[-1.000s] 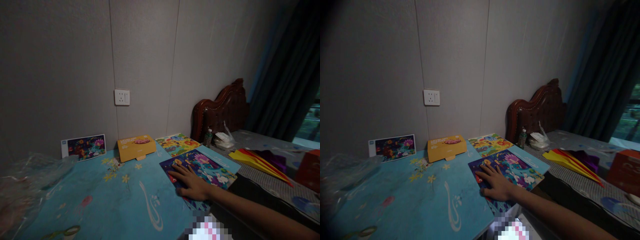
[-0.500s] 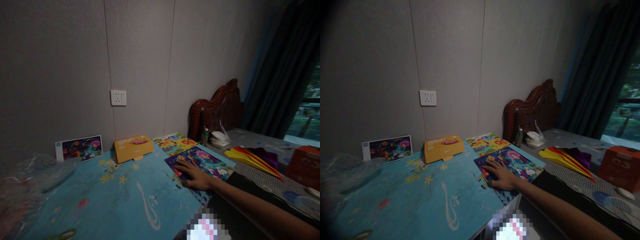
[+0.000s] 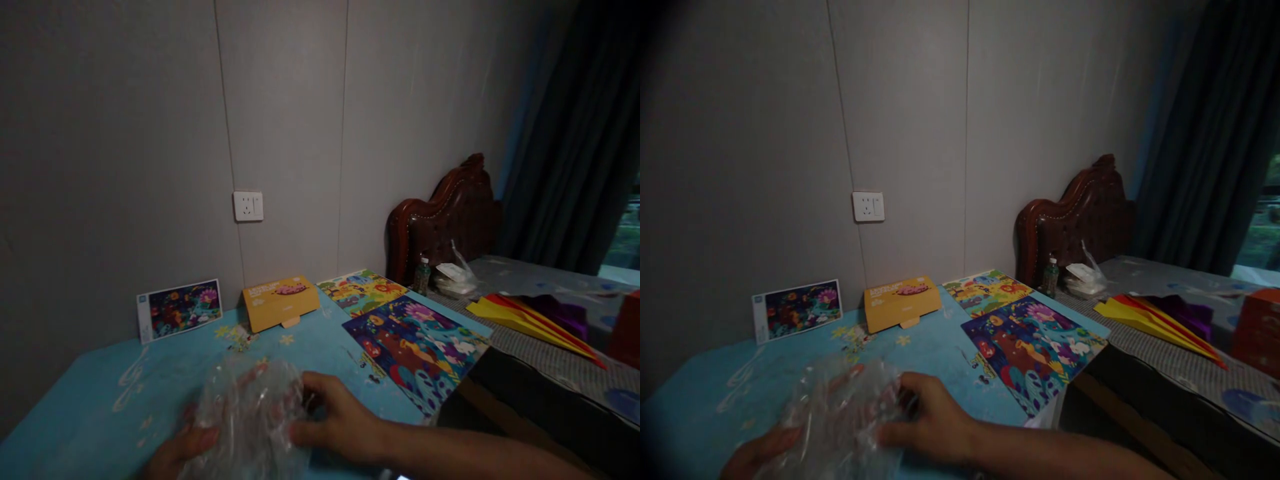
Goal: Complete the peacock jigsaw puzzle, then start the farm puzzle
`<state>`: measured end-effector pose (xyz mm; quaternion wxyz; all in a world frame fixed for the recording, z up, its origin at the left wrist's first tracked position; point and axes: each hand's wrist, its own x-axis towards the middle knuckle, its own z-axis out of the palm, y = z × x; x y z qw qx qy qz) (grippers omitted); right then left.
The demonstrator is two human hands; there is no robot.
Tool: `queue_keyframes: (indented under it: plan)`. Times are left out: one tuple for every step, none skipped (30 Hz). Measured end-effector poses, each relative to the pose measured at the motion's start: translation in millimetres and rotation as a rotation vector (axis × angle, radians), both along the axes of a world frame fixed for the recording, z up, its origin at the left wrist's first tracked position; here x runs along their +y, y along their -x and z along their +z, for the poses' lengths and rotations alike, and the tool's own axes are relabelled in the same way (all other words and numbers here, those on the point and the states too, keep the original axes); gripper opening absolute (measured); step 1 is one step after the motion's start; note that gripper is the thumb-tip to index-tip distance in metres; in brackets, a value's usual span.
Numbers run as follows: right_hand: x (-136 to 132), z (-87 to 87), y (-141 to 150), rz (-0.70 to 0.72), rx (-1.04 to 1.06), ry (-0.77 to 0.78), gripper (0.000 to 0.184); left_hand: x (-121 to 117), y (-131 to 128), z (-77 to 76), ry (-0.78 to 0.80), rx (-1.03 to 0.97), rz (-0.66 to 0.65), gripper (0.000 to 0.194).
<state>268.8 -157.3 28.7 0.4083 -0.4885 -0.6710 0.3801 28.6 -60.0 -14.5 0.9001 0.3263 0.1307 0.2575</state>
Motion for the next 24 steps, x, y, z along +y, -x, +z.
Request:
queue_keyframes:
  plan:
    - [5.8,0.9,1.4,-0.030,-0.009,-0.050,0.034,4.1,1.8,3.9,-0.032,-0.007,0.016,0.077]
    - [12.0,3.4,-0.8,-0.071,-0.022,-0.125,0.030,8.0,3.6,8.9,-0.065,-0.007,0.034,0.079]
    - [18.6,7.5,-7.0,-0.141,-0.044,-0.229,0.028,11.7,5.1,14.7,-0.094,0.003,0.044,0.081]
    - [25.9,13.3,-17.3,-0.216,-0.078,-0.334,0.027,15.3,6.2,21.0,-0.115,-0.001,0.104,0.082]
    - [33.8,20.3,-31.6,-0.309,-0.102,-0.425,0.026,18.8,6.9,27.6,-0.131,0.001,0.185,0.083]
    - [42.2,28.2,-49.6,-0.436,-0.106,-0.502,0.027,22.1,7.2,33.8,-0.135,0.031,0.239,0.084]
    - [50.7,36.5,-70.4,-0.588,-0.108,-0.557,0.028,25.3,7.2,39.4,-0.135,0.045,0.333,0.080]
    - [58.7,44.5,-93.2,-0.730,-0.133,-0.570,0.031,28.2,6.9,43.9,-0.117,0.079,0.410,0.075]
    - [65.6,51.6,-116.7,-0.900,-0.191,-0.568,0.035,30.6,6.6,47.2,-0.097,0.103,0.475,0.070]
    - [70.8,57.4,-139.6,-1.056,-0.287,-0.512,0.038,32.6,6.1,49.3,-0.079,0.121,0.520,0.067]
    - [74.3,61.3,-160.7,-1.134,-0.328,-0.470,0.041,33.9,5.5,50.1,-0.064,0.127,0.546,0.065]
    - [76.0,63.3,-179.1,-1.172,-0.361,-0.428,0.042,34.7,4.8,50.0,-0.053,0.123,0.557,0.064]
    - [76.4,63.1,-194.0,-1.184,-0.400,-0.376,0.039,34.9,4.0,49.3,-0.047,0.111,0.556,0.063]
    - [75.9,61.0,-204.9,-1.171,-0.441,-0.317,0.034,34.7,3.1,48.2,-0.044,0.095,0.547,0.064]
    - [75.1,57.4,-211.6,-1.133,-0.484,-0.261,0.028,34.3,2.2,47.1,-0.041,0.085,0.533,0.065]
    - [74.2,52.8,-213.8,-1.087,-0.526,-0.219,0.023,33.6,1.3,46.1,-0.038,0.082,0.517,0.066]
    - [73.3,47.8,-211.6,-1.050,-0.567,-0.193,0.019,32.7,0.4,45.3,-0.038,0.087,0.499,0.067]
    - [72.3,43.1,-205.0,-1.021,-0.604,-0.185,0.018,31.6,-0.5,44.8,-0.037,0.097,0.480,0.068]
    - [70.6,38.9,-193.9,-1.003,-0.639,-0.195,0.021,30.3,-1.4,44.5,-0.035,0.111,0.459,0.069]
    - [67.8,35.6,-178.5,-0.987,-0.669,-0.225,0.033,28.7,-2.4,44.2,-0.032,0.124,0.433,0.068]
    - [63.5,33.2,-159.2,-0.949,-0.693,-0.263,0.047,26.9,-3.6,43.8,-0.030,0.133,0.402,0.068]
    - [57.5,31.5,-136.6,-0.852,-0.729,-0.324,0.061,24.9,-4.9,43.0,-0.027,0.141,0.364,0.067]
    - [50.2,30.3,-111.6,-0.630,-0.803,-0.449,0.073,22.8,-6.2,41.6,-0.024,0.148,0.320,0.067]
    - [42.3,29.2,-85.6,-0.418,-0.852,-0.569,0.081,20.5,-7.6,39.6,-0.021,0.151,0.276,0.067]
